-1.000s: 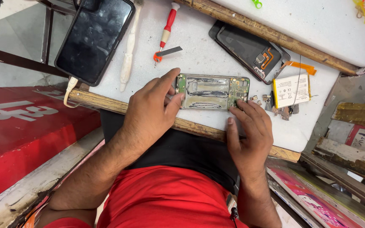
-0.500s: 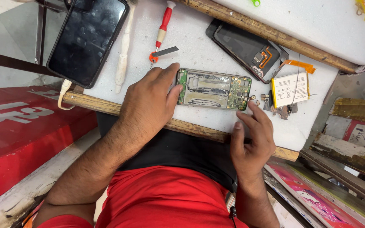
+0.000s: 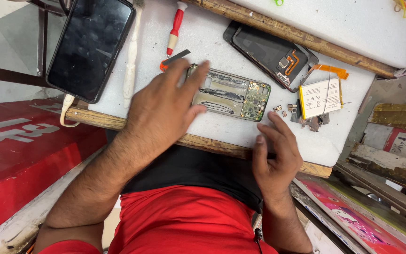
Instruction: The person cleans a small green circuit board using a white brush, repeatedly scrubbing both sides. They place the board into a disassembled phone chassis, remove it, and continue brushing. The workspace contains other phone parts and tools.
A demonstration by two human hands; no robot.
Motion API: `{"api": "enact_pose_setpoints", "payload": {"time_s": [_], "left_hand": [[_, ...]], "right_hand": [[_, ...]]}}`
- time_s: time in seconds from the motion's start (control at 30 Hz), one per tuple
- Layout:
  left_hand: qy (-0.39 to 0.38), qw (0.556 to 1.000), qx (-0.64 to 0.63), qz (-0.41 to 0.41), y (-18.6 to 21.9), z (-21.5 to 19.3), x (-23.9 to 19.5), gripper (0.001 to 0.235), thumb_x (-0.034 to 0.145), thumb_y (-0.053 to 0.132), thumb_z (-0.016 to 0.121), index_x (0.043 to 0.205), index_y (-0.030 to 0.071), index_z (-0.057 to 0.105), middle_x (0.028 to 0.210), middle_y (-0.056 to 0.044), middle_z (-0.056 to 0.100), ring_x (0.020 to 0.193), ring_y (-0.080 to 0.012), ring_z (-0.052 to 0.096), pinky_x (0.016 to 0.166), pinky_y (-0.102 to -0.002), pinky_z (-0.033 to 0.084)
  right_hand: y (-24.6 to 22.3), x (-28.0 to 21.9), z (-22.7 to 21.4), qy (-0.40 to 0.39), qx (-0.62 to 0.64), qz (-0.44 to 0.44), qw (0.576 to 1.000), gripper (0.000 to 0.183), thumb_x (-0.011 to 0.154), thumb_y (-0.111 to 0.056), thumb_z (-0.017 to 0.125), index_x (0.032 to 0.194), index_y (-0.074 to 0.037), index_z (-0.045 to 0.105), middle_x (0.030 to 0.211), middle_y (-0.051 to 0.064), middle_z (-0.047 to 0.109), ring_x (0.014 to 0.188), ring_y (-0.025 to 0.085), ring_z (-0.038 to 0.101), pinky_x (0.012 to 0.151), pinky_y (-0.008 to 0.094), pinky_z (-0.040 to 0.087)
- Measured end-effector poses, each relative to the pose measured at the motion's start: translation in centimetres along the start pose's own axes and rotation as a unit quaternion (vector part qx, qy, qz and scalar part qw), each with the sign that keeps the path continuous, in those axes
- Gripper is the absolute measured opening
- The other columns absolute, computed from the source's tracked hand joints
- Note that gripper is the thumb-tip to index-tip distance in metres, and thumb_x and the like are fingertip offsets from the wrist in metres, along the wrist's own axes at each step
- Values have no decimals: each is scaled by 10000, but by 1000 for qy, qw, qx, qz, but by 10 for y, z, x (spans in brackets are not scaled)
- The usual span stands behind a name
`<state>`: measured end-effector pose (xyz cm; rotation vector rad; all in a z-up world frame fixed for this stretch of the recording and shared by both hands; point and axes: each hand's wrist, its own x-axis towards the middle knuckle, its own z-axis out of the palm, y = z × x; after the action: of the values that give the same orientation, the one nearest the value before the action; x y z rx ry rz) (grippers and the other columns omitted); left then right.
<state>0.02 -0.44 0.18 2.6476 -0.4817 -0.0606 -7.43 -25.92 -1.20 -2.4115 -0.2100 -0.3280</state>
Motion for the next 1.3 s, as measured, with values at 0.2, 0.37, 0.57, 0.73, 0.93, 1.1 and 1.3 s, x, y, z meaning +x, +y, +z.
{"api": "enact_pose_setpoints", "payload": {"time_s": [0.2, 0.37, 0.57, 0.73, 0.93, 1.1, 1.3], "left_hand": [[-2, 997, -6, 82, -2, -7, 11, 840, 766, 403, 852, 1483, 141, 501, 1382, -190, 536, 1016, -288, 690, 766, -378, 620], [-12, 992, -79, 102, -20, -19, -2, 723, 786, 375, 851, 1394, 120, 555, 1403, -135, 563, 1039, -305, 694, 823, -422, 608], [-37, 994, -75, 75, -26, -15, -29, 695, 750, 384, 854, 1321, 103, 577, 1414, -109, 572, 1061, -298, 691, 812, -421, 604], [-3, 989, -57, 134, -9, -9, -9, 707, 762, 345, 863, 1357, 99, 571, 1426, -123, 560, 1066, -291, 659, 815, -427, 591], [17, 984, -87, 154, -9, -4, 4, 744, 721, 322, 887, 1347, 84, 564, 1412, -131, 553, 1059, -293, 649, 828, -415, 587], [32, 975, -143, 164, -15, -16, -8, 687, 759, 336, 893, 1275, 78, 521, 1420, -99, 560, 1055, -300, 665, 848, -434, 585], [26, 976, -137, 169, -7, -31, -2, 685, 760, 367, 884, 1251, 78, 503, 1389, -108, 561, 1068, -313, 678, 862, -434, 593]], "right_hand": [[4, 0, -8, -66, 70, 8, 995, 247, 959, 17, 629, 1196, -11, 693, 1420, 225, 632, 1328, 303, 647, 1073, 349, 563], [13, -6, -16, -43, 250, 45, 966, 246, 1048, 2, 541, 1258, -37, 663, 1400, 197, 650, 1308, 261, 689, 1143, 340, 551], [0, 7, -21, -79, 84, 86, 990, 311, 1037, -22, 571, 1341, -19, 638, 1345, 162, 696, 1267, 286, 694, 1105, 373, 525], [-12, 31, -17, -106, 2, -49, 993, 366, 958, -23, 663, 1323, -47, 641, 1396, 192, 658, 1377, 367, 582, 1180, 442, 452], [-17, 23, -13, -79, -10, -59, 995, 419, 963, -40, 673, 1372, -107, 608, 1489, 205, 579, 1472, 370, 504, 1229, 474, 414], [-1, 12, -15, -14, 357, 153, 921, 545, 1045, -21, 536, 1568, -59, 388, 1539, 195, 480, 1397, 277, 544, 1194, 404, 459], [28, 31, -21, -76, 697, 330, 632, 610, 1017, -1, 603, 1584, 23, 379, 1166, 167, 680, 996, 165, 734, 922, 280, 597]]}}
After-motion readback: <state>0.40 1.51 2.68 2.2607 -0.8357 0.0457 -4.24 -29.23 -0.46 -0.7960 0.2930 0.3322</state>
